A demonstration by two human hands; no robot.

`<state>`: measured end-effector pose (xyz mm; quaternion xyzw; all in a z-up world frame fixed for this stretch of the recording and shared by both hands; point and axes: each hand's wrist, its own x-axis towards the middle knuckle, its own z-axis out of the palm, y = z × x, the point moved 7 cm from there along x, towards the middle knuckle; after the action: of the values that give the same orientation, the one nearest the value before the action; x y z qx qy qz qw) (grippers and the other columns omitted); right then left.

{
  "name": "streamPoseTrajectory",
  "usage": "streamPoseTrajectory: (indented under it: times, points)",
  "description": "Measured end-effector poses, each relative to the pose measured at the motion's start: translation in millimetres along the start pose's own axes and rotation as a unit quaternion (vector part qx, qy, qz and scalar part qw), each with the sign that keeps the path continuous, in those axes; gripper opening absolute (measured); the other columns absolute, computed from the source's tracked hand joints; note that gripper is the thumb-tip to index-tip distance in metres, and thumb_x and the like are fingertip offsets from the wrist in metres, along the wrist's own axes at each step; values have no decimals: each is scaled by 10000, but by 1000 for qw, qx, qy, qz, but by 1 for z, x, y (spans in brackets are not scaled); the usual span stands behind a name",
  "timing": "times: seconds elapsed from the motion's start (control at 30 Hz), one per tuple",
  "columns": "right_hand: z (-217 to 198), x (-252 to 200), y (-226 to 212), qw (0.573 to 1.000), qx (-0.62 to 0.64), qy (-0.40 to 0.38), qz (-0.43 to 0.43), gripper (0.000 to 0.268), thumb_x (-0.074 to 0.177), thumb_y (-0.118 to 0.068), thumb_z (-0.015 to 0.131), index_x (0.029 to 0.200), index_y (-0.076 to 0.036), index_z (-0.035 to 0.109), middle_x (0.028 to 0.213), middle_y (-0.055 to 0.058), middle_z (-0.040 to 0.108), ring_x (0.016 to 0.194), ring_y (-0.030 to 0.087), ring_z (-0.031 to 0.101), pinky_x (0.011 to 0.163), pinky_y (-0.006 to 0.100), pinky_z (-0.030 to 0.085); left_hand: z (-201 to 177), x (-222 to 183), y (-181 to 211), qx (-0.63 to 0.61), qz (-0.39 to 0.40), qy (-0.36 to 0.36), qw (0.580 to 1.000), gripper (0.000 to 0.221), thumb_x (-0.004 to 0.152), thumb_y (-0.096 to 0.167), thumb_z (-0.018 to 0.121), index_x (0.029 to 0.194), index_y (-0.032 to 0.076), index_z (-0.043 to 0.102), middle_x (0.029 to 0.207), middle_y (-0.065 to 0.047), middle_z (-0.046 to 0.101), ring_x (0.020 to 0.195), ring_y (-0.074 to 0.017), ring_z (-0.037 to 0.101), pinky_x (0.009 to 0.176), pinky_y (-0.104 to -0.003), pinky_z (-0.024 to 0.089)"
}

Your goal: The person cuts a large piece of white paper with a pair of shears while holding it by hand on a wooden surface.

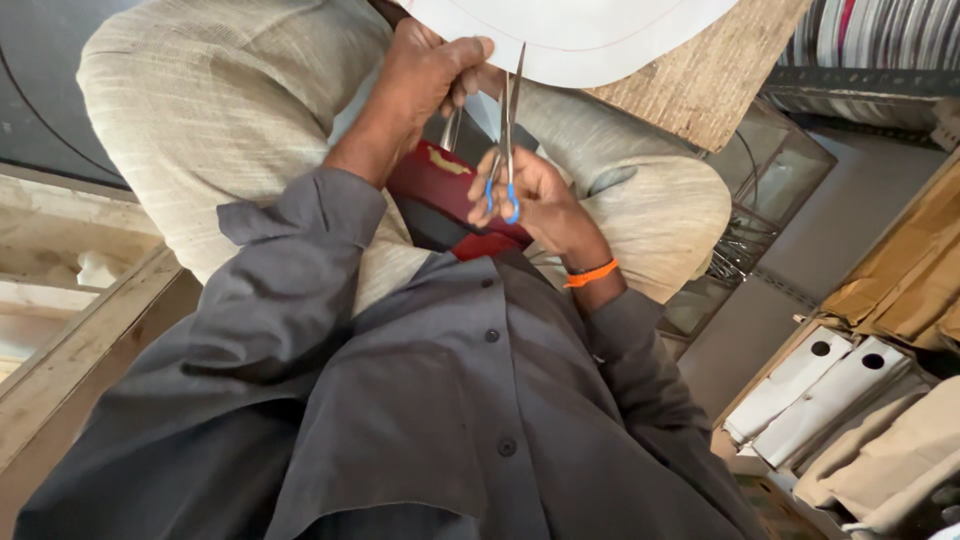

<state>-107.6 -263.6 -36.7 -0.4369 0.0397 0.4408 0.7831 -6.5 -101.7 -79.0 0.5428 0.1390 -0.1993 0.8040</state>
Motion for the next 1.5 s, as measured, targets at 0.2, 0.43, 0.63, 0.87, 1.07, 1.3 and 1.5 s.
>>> streamPoseTrajectory:
  times: [0.2,0.43,0.63,0.87,1.07,1.3,1.5]
  points:
    - [-14,15,-9,999,-9,0,-42,587,905,-218,855,1355,-21,532,1154,120,682,967,216,714,897,366,605,5,-2,-3,15,-21,-19,999,220,923,187,723,810,7,778,609,-30,671,450,-66,553,387,-216,419]
    - [-16,16,-4,998,-34,24,-42,557,892,-164,857,1333,-30,543,1132,110,684,960,216,718,891,349,599,7,-2,-11,-5,-47,-3,999,185,896,192,731,907,9,708,694,-40,712,464,-71,563,362,-217,396]
    - [-12,19,2,995,-89,43,-20,488,899,-118,816,1295,-30,545,1117,112,700,941,211,734,885,317,606,10,-5,-11,-62,7,21,998,269,905,198,802,1022,4,658,795,-35,680,529,-87,584,389,-226,412]
    - [-21,14,-2,992,-97,70,-29,481,877,-53,782,1292,-38,540,1115,105,693,941,206,734,845,299,587,-8,-8,-6,-102,-19,86,991,210,944,217,728,1014,26,676,767,-56,712,515,-94,618,377,-223,443]
    - [-34,4,-12,994,-47,72,-63,476,913,-58,783,1321,-28,540,1141,108,679,971,213,720,928,343,604,-28,-10,8,-137,21,92,986,174,1003,166,669,906,24,690,750,-99,736,519,-114,630,398,-240,448]
    - [0,-9,-15,993,-114,22,17,572,884,-238,806,1344,-38,531,1163,79,663,1030,195,715,943,350,593,-3,-14,17,-39,7,9,999,200,981,156,691,867,0,744,748,-97,752,505,-81,607,407,-220,432]
    - [8,4,-10,997,-69,14,0,551,909,-230,830,1334,-27,544,1160,87,647,1024,204,699,972,362,588,6,-15,12,1,-7,-5,1000,200,969,172,713,873,3,758,751,-62,753,513,-51,581,411,-203,420]
